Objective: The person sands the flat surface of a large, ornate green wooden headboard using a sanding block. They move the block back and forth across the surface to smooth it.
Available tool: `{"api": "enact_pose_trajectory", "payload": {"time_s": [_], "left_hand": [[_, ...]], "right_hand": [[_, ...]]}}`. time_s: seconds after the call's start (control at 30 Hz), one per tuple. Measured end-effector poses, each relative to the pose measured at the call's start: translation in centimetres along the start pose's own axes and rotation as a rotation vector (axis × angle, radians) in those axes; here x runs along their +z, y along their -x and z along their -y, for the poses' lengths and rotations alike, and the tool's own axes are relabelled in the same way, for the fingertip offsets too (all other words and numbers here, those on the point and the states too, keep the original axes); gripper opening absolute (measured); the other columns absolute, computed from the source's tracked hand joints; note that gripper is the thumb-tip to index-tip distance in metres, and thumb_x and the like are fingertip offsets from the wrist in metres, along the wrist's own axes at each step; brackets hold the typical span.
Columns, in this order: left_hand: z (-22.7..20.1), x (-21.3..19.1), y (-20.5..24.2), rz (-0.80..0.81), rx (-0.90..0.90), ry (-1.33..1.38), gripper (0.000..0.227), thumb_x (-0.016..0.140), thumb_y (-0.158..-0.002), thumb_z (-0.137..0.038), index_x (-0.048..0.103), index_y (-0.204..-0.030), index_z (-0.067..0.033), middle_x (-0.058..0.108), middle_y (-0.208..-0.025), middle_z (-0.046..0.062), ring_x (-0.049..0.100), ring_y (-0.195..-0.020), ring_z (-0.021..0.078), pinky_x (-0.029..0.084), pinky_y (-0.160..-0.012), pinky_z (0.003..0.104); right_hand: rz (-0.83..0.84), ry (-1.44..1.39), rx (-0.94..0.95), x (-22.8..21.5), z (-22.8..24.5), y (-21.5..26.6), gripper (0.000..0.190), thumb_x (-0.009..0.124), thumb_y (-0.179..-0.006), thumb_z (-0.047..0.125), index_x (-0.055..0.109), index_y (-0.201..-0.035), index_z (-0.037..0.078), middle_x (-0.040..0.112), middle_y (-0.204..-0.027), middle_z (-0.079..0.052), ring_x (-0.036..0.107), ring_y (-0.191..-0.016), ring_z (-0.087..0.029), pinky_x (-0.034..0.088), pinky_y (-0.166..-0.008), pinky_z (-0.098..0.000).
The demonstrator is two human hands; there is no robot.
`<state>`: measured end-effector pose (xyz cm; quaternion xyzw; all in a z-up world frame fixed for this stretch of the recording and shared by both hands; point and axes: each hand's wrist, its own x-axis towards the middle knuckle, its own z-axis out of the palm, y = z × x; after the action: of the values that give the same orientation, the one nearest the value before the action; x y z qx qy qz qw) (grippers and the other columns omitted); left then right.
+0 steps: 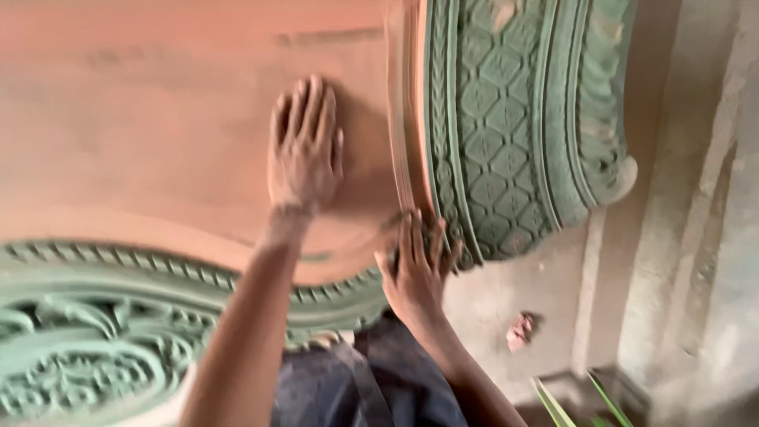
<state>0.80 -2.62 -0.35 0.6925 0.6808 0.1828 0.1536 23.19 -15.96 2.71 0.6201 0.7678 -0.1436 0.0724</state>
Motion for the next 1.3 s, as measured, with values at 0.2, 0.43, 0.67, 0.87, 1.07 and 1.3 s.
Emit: {"api": "enact_pose_trajectory", "payload": {"time_s": [0.2,0.43,0.67,0.87,1.07,1.3], "left_hand": [[0.1,-0.5,-1.0,-0.017,-0.001,-0.025,0.056,0.049,-0.107,-0.024,0.042,-0.156,0.0012,0.038,-0.165,0.017,0.032,-0.153,0.0323,0.022,-0.127,0.05],[0.5,-0.5,-1.2,-0.047,0.02,-0.031,0.054,0.049,-0.108,-0.025,0.044,-0.155,-0.0004,0.04,-0.164,0.016,0.034,-0.154,0.0312,0.022,-0.128,0.05],[0.6,-0.1,-1.3,-0.038,0.016,-0.055,0.055,0.048,-0.107,-0.025,0.043,-0.156,0.0003,0.04,-0.164,0.016,0.034,-0.153,0.0305,0.022,-0.127,0.05],[0.5,-0.5,-1.6,-0.036,0.002,-0.032,0.056,0.049,-0.105,-0.025,0.044,-0.154,0.0001,0.041,-0.162,0.016,0.035,-0.152,0.0305,0.023,-0.126,0.05],[0.3,-0.8,-1.9,-0.111,0.013,-0.009,0.052,0.051,-0.104,-0.024,0.05,-0.15,-0.0001,0.046,-0.159,0.016,0.041,-0.149,0.0315,0.028,-0.125,0.05],[0.7,-1.0,-1.6,-0.103,0.009,0.012,0.051,0.051,-0.104,-0.023,0.051,-0.15,-0.0008,0.046,-0.159,0.016,0.04,-0.15,0.0309,0.029,-0.125,0.049]], "right_hand": [[-0.027,-0.006,0.024,-2.4,0.0,-8.1,0.076,0.039,-0.104,0.053,0.027,-0.162,0.006,0.025,-0.169,-0.009,0.007,-0.153,-0.046,-0.008,-0.113,-0.0757],[-0.156,0.004,-0.041,-3.5,0.5,-11.6,0.066,0.045,-0.105,0.041,0.03,-0.161,0.008,0.024,-0.171,-0.013,0.008,-0.158,-0.043,-0.003,-0.119,-0.0717],[-0.124,-0.286,0.092,-1.7,3.3,-9.2,0.077,0.056,-0.106,0.037,0.024,-0.156,-0.012,0.018,-0.166,-0.024,0.012,-0.155,-0.04,-0.005,-0.123,-0.0621],[-0.206,-0.069,0.064,-1.9,2.6,-11.9,0.06,0.055,-0.096,0.014,0.038,-0.152,-0.001,0.03,-0.165,-0.021,0.019,-0.154,-0.041,0.002,-0.123,-0.0607],[-0.353,-0.274,-0.031,-1.8,2.3,-15.9,0.054,0.051,-0.097,-0.005,0.051,-0.15,0.006,0.053,-0.153,-0.015,0.04,-0.151,-0.034,0.016,-0.128,-0.0616],[-0.486,-0.358,-0.334,-4.8,1.1,-30.8,0.038,0.056,-0.102,-0.005,0.064,-0.138,0.002,0.065,-0.143,-0.015,0.048,-0.142,-0.032,0.041,-0.119,-0.0445]]}}
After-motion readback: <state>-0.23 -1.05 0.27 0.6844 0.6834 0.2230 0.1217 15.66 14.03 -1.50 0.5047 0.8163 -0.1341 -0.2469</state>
